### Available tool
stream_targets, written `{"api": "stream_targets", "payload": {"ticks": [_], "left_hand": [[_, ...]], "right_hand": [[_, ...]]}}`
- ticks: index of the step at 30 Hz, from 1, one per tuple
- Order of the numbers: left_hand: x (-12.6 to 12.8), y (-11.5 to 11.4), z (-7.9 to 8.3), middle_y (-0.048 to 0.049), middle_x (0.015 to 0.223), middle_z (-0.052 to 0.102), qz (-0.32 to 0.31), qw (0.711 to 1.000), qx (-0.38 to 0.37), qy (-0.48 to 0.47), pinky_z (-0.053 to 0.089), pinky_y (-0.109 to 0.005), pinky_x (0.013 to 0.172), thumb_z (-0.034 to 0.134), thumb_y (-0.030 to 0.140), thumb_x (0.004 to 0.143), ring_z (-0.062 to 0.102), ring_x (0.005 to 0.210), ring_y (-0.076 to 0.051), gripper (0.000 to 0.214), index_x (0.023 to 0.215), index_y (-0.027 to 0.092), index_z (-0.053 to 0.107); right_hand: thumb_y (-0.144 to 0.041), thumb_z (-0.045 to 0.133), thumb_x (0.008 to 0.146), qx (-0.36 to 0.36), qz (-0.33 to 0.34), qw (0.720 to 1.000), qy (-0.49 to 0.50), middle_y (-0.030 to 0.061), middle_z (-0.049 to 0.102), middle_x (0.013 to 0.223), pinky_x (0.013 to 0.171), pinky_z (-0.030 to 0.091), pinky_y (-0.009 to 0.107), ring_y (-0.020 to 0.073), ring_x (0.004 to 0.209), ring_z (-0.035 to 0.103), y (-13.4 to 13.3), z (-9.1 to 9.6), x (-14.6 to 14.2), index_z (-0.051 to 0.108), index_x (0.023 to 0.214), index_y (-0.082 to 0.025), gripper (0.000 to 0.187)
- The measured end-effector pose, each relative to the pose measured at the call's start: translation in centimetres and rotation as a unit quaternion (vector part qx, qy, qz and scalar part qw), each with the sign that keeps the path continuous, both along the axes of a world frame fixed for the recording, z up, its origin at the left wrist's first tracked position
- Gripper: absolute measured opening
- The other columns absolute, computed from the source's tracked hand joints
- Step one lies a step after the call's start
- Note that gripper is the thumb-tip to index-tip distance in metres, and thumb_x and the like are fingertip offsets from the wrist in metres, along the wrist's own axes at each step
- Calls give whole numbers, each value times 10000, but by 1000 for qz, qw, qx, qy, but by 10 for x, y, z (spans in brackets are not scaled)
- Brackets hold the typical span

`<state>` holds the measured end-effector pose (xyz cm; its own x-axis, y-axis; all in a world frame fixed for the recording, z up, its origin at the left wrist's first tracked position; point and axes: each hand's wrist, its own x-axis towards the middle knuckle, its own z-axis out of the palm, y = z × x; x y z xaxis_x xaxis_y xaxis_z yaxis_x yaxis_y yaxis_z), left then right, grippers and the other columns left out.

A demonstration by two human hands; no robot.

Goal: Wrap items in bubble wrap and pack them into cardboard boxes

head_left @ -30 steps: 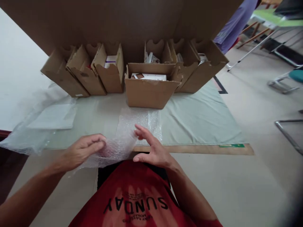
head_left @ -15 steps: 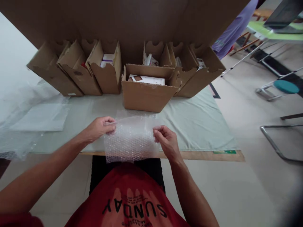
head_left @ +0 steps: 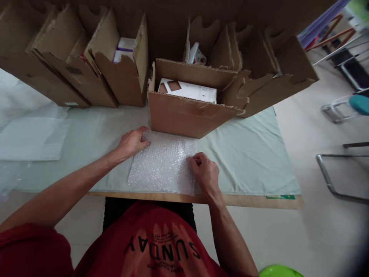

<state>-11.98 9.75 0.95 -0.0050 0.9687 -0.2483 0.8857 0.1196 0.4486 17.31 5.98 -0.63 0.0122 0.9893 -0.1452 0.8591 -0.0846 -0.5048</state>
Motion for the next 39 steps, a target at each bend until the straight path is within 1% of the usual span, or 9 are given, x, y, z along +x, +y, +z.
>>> {"api": "stream_targets", "payload": {"ticks": [7, 11, 16, 19, 22, 25, 28, 33, 39], "left_hand": [[0, -2, 2, -20, 796, 689, -8, 1000, -3, 14, 504, -324, 752, 623, 318, 819, 671, 769, -224, 582, 1381, 178, 562], [-1, -7, 8, -67, 899, 714, 5, 999, 0, 52, 530, -384, 817, 645, 332, 830, 692, 869, -275, 699, 1479, 150, 460], [4, -38, 19, -180, 1218, 664, 33, 981, 153, 114, 532, -482, 937, 594, 360, 904, 651, 1112, -349, 586, 1437, 137, 494], [24, -62, 13, -214, 1419, 576, -75, 964, 233, 105, 437, -522, 1103, 515, 320, 962, 524, 1342, -366, 487, 1407, 124, 529], [48, -78, -6, -210, 1587, 431, -185, 954, 216, 97, 300, -532, 1219, 468, 301, 985, 340, 1510, -343, 534, 1483, 107, 460], [56, -85, -27, -228, 1629, 358, -186, 961, 160, 124, 230, -568, 1244, 450, 374, 1002, 272, 1545, -353, 591, 1516, 84, 417], [49, -88, -37, -220, 1655, 306, -185, 962, 141, 144, 185, -577, 1255, 453, 442, 1008, 242, 1557, -359, 641, 1541, 93, 383], [42, -87, -28, -193, 1660, 312, -186, 964, 124, 145, 188, -551, 1259, 448, 466, 1011, 248, 1558, -342, 637, 1551, 135, 385], [43, -76, -15, -163, 1682, 277, -191, 963, 139, 127, 145, -574, 1262, 409, 458, 1023, 204, 1573, -329, 617, 1574, 184, 361]], "right_hand": [[-463, 541, 927, 0, 11, 998, -55, 40, 725, 730, 604, 306, 290, 206, 656, 636, 1, -5, -6, 665, 845, -227, 278], [-517, 578, 914, 11, -4, 998, -59, 26, 700, 702, 601, 324, 290, 207, 654, 629, -1, -5, 4, 677, 961, -207, 328], [-523, 560, 947, 214, -13, 976, -20, 77, 725, 913, 732, 477, 352, 206, 727, 642, -14, 7, 28, 664, 1072, -182, 378], [-378, 535, 985, 279, 99, 955, -28, 148, 706, 1216, 923, 493, 433, 277, 1060, 657, -23, 13, 9, 648, 1198, -183, 310], [-289, 526, 984, 229, 251, 939, -59, 167, 556, 1489, 1034, 454, 470, 315, 1351, 518, -22, 7, -25, 569, 1381, -186, 412], [-351, 530, 994, 169, 331, 924, -87, 168, 486, 1558, 1100, 416, 486, 327, 1443, 431, -13, -8, -43, 528, 1445, -167, 487], [-428, 490, 1015, 153, 362, 915, -88, 151, 458, 1585, 1153, 368, 501, 317, 1478, 390, -4, -22, -39, 508, 1474, -176, 524], [-444, 472, 1019, 148, 369, 912, -98, 149, 442, 1596, 1171, 348, 502, 314, 1488, 376, -2, -22, -28, 506, 1483, -174, 537], [-423, 477, 1016, 148, 356, 915, -117, 159, 420, 1607, 1183, 320, 502, 331, 1493, 357, -7, -10, -47, 501, 1488, -155, 543]]}}
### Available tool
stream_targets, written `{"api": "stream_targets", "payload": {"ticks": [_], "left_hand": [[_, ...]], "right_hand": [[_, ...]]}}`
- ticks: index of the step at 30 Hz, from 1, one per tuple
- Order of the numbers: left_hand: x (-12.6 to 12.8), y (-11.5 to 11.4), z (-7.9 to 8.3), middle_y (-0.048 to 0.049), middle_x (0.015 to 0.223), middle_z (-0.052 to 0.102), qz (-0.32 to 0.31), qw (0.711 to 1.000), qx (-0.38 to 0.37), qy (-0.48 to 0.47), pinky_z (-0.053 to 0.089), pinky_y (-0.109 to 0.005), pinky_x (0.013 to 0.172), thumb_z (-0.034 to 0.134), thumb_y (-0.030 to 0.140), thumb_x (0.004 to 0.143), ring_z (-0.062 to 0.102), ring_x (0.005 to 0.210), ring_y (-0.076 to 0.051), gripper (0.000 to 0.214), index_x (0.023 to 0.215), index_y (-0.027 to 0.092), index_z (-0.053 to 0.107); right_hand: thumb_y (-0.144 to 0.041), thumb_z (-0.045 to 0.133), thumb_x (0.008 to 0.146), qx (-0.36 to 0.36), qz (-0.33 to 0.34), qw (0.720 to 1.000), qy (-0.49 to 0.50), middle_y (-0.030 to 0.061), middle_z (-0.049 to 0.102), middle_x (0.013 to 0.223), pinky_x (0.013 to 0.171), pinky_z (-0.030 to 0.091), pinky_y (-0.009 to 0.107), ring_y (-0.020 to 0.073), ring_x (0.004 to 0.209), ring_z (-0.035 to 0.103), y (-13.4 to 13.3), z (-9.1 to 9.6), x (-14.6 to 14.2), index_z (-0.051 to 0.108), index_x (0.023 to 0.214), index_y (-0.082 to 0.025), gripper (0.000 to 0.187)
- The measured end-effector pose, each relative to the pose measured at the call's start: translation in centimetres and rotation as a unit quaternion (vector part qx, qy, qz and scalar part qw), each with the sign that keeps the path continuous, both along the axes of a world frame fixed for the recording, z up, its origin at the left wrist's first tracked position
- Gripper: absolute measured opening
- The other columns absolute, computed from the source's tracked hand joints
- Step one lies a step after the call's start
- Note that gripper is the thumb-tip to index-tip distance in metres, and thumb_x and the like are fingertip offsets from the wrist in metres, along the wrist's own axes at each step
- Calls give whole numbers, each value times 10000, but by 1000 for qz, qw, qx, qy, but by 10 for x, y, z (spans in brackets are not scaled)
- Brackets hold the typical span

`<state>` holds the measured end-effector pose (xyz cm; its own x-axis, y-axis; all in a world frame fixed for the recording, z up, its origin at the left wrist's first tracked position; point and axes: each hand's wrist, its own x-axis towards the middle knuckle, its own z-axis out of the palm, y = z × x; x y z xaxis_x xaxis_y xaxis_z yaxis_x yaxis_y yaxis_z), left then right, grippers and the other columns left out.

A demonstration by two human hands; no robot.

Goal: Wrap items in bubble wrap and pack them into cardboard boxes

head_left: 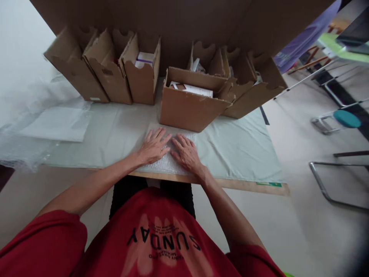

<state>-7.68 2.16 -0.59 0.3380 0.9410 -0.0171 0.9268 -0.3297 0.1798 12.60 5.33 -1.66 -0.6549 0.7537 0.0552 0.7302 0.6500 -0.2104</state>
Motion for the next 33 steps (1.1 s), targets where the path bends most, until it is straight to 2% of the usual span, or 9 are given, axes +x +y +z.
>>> {"api": "stream_targets", "payload": {"ticks": [4, 12, 14, 17, 20, 22, 26, 30, 33], "left_hand": [[6, -3, -9, -154, 1678, 291, -17, 1000, -18, 8, 122, -586, 1263, 406, 475, 1021, 198, 1572, -343, 628, 1572, 173, 371], [-56, 1, 8, -165, 1635, 377, 27, 997, -6, -78, 257, -534, 1232, 287, 463, 1050, 291, 1537, -326, 585, 1522, 155, 445], [-62, 4, 16, -153, 1634, 381, 57, 994, 23, -91, 254, -532, 1235, 274, 458, 1051, 281, 1540, -318, 586, 1528, 155, 431], [-38, 7, 18, -147, 1665, 324, 37, 996, 20, -77, 218, -524, 1251, 330, 417, 1043, 232, 1561, -315, 570, 1546, 160, 405], [-3, 7, 5, -152, 1678, 293, 8, 999, 0, -38, 187, -526, 1262, 401, 363, 1020, 208, 1571, -315, 582, 1566, 161, 376], [5, 6, -6, -157, 1669, 314, 2, 1000, -3, -15, 178, -531, 1262, 433, 371, 1009, 219, 1567, -324, 590, 1558, 158, 395], [-22, -6, -12, -140, 1668, 323, -9, 1000, -17, 9, 184, -559, 1249, 457, 429, 1005, 235, 1561, -338, 582, 1541, 204, 432], [-54, -28, 2, -155, 1637, 380, 22, 999, -27, 18, 226, -586, 1226, 418, 452, 1018, 297, 1534, -354, 547, 1504, 211, 486], [-47, -33, 13, -192, 1634, 367, 46, 999, 0, 0, 243, -585, 1221, 402, 501, 1019, 277, 1541, -367, 600, 1520, 175, 456]], "right_hand": [[-449, 409, 1037, -1, 26, 1000, -11, 132, 410, 1620, 1202, 285, 498, 299, 1508, 339, -2, -6, 12, 462, 1520, -183, 554], [-451, 429, 1023, 68, -111, 991, 19, 154, 544, 1512, 1088, 403, 514, 331, 1419, 467, -26, 3, 143, 597, 1380, -203, 466], [-421, 463, 1012, 84, -135, 986, 45, 166, 534, 1517, 1078, 406, 533, 346, 1421, 459, -24, 12, 136, 589, 1381, -194, 451], [-362, 493, 1000, 60, -89, 992, 65, 144, 486, 1562, 1113, 380, 536, 339, 1453, 415, -12, 19, 78, 561, 1415, -203, 450], [-360, 504, 999, 20, -22, 998, 46, 142, 430, 1603, 1133, 370, 512, 326, 1482, 371, 3, 15, 10, 525, 1459, -190, 491], [-401, 493, 1009, 1, 7, 1000, 25, 147, 439, 1596, 1149, 358, 505, 318, 1481, 375, 10, 7, -8, 510, 1475, -183, 515], [-442, 457, 1026, -2, 10, 1000, 6, 110, 453, 1596, 1185, 319, 500, 294, 1486, 378, 6, -8, 43, 505, 1483, -225, 508], [-442, 457, 1019, 36, -81, 996, 6, 138, 520, 1536, 1122, 379, 530, 329, 1434, 447, -12, -2, 121, 558, 1423, -218, 473], [-416, 490, 1005, 65, -118, 991, 22, 181, 525, 1519, 1090, 401, 544, 351, 1423, 456, -20, 11, 116, 574, 1397, -177, 467]]}}
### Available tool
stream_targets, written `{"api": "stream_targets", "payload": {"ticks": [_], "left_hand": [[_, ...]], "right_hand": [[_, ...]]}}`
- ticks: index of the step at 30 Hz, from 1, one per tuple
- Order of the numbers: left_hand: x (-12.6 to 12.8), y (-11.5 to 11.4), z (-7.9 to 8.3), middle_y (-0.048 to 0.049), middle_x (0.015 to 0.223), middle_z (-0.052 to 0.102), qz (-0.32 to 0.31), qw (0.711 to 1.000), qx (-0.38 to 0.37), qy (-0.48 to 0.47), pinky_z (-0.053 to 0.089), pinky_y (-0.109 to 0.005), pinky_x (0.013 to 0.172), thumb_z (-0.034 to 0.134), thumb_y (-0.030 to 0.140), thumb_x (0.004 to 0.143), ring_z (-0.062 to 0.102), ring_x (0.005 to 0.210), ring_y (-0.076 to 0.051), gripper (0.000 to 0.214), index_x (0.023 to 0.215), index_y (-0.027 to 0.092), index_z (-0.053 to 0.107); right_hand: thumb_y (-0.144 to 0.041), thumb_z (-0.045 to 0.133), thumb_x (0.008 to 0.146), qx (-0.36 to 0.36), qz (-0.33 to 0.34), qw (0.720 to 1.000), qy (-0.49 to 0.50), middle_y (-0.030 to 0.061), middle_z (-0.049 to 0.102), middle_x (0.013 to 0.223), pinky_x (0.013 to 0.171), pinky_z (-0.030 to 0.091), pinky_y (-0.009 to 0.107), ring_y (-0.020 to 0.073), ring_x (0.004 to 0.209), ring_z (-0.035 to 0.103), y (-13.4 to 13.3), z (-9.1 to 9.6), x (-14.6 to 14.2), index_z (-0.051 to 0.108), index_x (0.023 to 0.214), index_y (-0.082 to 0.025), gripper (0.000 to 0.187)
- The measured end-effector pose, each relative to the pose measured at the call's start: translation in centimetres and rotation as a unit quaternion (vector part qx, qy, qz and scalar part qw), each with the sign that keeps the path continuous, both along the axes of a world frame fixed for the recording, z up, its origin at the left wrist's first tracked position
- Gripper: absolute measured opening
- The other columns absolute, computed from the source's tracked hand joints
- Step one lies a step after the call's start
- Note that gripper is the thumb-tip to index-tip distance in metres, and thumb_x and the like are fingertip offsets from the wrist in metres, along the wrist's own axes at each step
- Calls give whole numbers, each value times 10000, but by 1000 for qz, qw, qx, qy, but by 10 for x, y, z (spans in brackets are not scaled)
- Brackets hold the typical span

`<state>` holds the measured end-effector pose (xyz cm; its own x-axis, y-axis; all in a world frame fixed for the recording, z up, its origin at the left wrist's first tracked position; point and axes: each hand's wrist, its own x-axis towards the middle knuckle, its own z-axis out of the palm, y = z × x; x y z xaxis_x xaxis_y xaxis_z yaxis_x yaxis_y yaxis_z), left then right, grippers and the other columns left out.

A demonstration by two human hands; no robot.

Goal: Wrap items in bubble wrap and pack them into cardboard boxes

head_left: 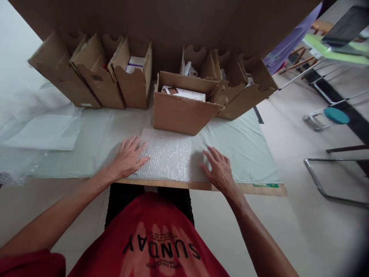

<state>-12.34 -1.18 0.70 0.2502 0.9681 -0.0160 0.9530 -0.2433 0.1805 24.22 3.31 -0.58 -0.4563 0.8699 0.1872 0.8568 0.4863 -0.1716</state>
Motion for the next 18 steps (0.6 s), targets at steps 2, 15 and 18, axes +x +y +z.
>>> {"api": "stream_targets", "payload": {"ticks": [2, 15, 18], "left_hand": [[20, 5, -1, -192, 1665, 302, -16, 999, 23, -18, 222, -578, 1234, 409, 513, 1017, 225, 1562, -354, 637, 1556, 174, 394], [-19, -9, 18, -81, 1689, 292, -58, 994, 54, -71, 183, -550, 1260, 458, 517, 993, 205, 1573, -316, 623, 1562, 276, 387], [1, -14, 21, -109, 1662, 346, -85, 991, 61, -79, 224, -548, 1246, 496, 506, 978, 249, 1558, -331, 602, 1519, 245, 462]], "right_hand": [[-374, 520, 993, -3, 29, 999, 12, 167, 485, 1559, 1117, 385, 531, 335, 1454, 419, -1, 5, -35, 561, 1417, -183, 467], [-366, 495, 1011, -51, 65, 993, 88, 107, 663, 1388, 1060, 470, 519, 295, 1343, 572, -32, -1, 33, 665, 1310, -252, 363], [-350, 490, 1008, -44, 78, 990, 107, 129, 640, 1413, 1036, 497, 508, 293, 1330, 583, -33, 0, 32, 661, 1305, -223, 365]]}}
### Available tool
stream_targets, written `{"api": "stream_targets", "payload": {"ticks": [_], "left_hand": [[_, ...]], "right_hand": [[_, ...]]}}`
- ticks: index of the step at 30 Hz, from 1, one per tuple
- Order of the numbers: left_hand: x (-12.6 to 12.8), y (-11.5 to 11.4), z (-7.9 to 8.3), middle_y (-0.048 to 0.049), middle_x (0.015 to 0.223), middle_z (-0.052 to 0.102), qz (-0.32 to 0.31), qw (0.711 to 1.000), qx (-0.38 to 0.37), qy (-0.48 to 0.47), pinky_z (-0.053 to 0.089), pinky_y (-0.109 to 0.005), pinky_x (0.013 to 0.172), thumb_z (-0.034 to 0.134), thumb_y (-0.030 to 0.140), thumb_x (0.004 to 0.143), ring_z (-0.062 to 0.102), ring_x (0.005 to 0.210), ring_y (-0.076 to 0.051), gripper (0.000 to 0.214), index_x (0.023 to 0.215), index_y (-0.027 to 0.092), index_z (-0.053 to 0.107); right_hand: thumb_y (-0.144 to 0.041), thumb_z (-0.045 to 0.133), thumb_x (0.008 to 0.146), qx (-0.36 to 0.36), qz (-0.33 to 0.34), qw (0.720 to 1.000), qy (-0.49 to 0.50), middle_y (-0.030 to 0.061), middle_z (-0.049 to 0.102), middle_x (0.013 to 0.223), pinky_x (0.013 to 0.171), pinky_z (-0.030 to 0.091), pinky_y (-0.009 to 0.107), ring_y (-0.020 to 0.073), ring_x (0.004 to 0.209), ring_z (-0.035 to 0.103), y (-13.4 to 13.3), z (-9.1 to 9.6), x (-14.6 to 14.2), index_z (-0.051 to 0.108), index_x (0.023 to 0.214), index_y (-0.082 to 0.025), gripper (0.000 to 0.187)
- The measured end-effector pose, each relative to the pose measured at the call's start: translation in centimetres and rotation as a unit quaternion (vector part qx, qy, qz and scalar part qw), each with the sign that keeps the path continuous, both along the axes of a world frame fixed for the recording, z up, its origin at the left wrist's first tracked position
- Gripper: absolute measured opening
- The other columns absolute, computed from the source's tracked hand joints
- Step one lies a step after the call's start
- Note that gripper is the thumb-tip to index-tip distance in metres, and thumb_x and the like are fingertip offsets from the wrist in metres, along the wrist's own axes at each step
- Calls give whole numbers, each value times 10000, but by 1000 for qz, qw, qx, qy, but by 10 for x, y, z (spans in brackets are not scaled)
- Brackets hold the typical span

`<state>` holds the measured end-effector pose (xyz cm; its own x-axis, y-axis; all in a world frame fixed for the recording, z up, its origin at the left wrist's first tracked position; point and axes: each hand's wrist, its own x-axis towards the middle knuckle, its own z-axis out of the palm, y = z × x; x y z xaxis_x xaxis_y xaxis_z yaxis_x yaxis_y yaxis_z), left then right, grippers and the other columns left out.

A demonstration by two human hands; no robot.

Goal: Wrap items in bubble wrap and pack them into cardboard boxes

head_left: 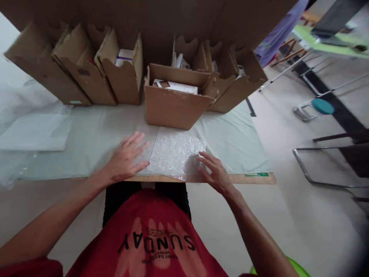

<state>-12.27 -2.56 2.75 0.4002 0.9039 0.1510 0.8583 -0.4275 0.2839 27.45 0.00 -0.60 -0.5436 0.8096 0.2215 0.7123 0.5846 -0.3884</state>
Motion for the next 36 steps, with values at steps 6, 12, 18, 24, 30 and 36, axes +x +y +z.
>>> {"api": "stream_targets", "payload": {"ticks": [6, 12, 18, 24, 30, 36], "left_hand": [[59, -4, -28, -128, 1649, 366, -123, 988, -69, 67, 229, -528, 1251, 524, 515, 978, 269, 1555, -307, 593, 1500, 236, 488], [29, -17, -32, -130, 1542, 518, -22, 999, -49, 7, 360, -485, 1193, 507, 458, 985, 461, 1438, -293, 519, 1448, 227, 540], [52, 28, -21, -108, 1079, 732, 217, 972, -94, 11, 562, -370, 865, 524, 330, 940, 701, 986, -256, 281, 1087, 198, 724], [83, 62, -20, -123, 1015, 740, 252, 958, -139, 18, 535, -365, 765, 576, 291, 902, 706, 919, -271, 192, 958, 185, 726], [88, 60, -11, -83, 943, 733, 266, 949, -163, -47, 504, -338, 749, 527, 191, 881, 688, 865, -231, 185, 860, 204, 710], [65, 50, -8, 1, 751, 688, 271, 918, -123, -263, 465, -262, 676, 561, 200, 833, 628, 683, -150, 124, 912, 199, 656]], "right_hand": [[-283, 503, 994, -21, 51, 997, -57, 129, 592, 1470, 1072, 463, 538, 304, 1385, 521, 4, -5, -38, 627, 1356, -231, 387], [-314, 501, 998, -28, 50, 997, -45, 118, 570, 1492, 1085, 447, 537, 303, 1402, 498, 6, -12, -35, 609, 1379, -249, 401], [-377, 485, 1005, -4, -29, 999, -35, 134, 579, 1479, 1071, 451, 528, 326, 1392, 508, 15, -25, -30, 623, 1353, -220, 406], [-394, 456, 1018, 3, -31, 999, -38, 135, 561, 1499, 1096, 429, 533, 318, 1424, 473, 14, -32, -28, 598, 1376, -209, 427], [-388, 466, 1017, 12, -34, 999, -29, 141, 557, 1500, 1078, 438, 513, 323, 1417, 478, 11, -30, -27, 600, 1362, -207, 413], [-364, 507, 1006, 54, -42, 998, -16, 128, 538, 1521, 1080, 420, 505, 323, 1428, 467, 11, -5, -39, 571, 1404, -235, 423]]}}
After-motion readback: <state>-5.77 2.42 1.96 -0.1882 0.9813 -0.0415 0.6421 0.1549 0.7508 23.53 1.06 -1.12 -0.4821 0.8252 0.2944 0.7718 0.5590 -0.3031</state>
